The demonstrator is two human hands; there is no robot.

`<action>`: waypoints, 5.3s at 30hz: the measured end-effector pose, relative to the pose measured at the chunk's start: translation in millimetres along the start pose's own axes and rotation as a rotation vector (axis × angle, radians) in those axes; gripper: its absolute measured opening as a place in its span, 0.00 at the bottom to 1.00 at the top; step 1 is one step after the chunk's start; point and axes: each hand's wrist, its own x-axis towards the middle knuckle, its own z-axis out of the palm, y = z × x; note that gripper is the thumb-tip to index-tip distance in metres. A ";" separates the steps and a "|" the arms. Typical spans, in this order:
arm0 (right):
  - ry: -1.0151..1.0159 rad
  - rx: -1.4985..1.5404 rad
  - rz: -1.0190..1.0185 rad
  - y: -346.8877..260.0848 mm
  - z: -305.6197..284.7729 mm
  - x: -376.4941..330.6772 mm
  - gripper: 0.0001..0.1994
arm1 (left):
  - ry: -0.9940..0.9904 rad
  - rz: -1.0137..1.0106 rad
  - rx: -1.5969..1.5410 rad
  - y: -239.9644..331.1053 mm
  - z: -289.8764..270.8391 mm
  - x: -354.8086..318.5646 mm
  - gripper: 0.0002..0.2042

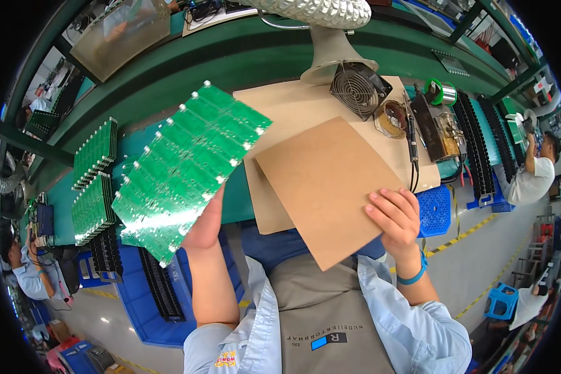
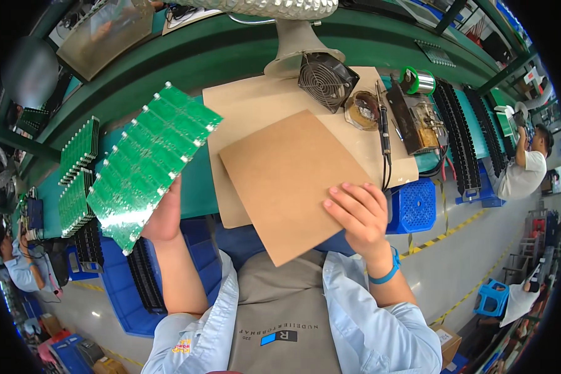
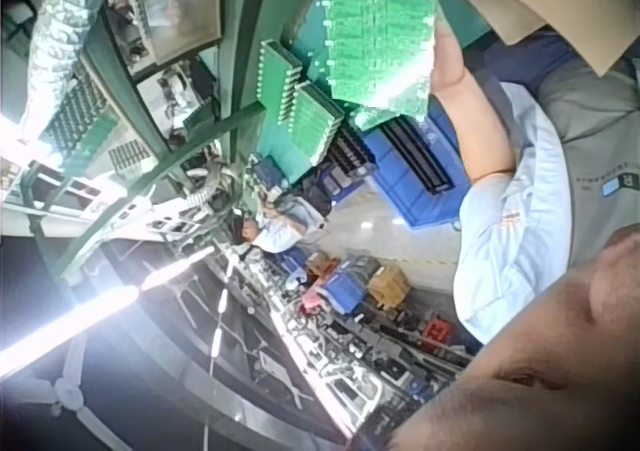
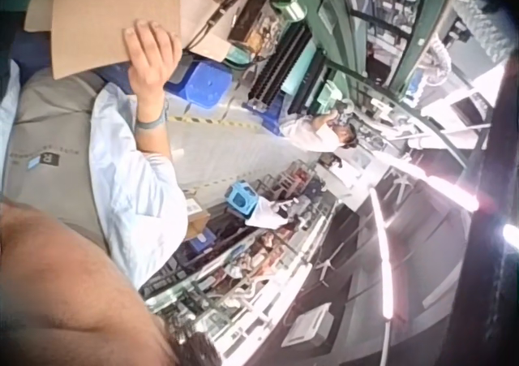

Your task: Soldering components onto a printed circuit board at a manual assembly station.

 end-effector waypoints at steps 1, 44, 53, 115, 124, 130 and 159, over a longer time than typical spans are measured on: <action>0.042 0.007 0.012 1.8 -3.3 -3.9 0.14 | -0.006 0.000 0.003 7.2 3.6 -3.0 0.32; 0.344 0.254 -0.135 49.5 32.4 152.4 0.19 | 0.281 -0.386 -0.218 -44.8 -46.4 -47.6 0.31; 0.506 0.285 0.021 17.1 21.9 147.5 0.18 | 0.288 -0.460 -0.147 -65.2 -42.2 -25.0 0.32; 0.051 0.249 -0.090 34.5 29.4 126.8 0.18 | 0.209 -0.427 -0.057 -63.4 -51.9 -68.2 0.34; 0.197 0.519 0.280 32.0 2.5 109.9 0.23 | 0.168 -0.371 -0.135 -68.7 -43.2 -60.4 0.33; -0.007 0.531 -0.026 -44.7 -10.4 122.6 0.17 | 0.126 -0.344 -0.204 -84.7 -42.2 -46.0 0.31; -0.096 0.892 0.044 -69.1 36.8 121.0 0.36 | -0.021 -0.085 1.116 -65.9 16.8 28.2 0.51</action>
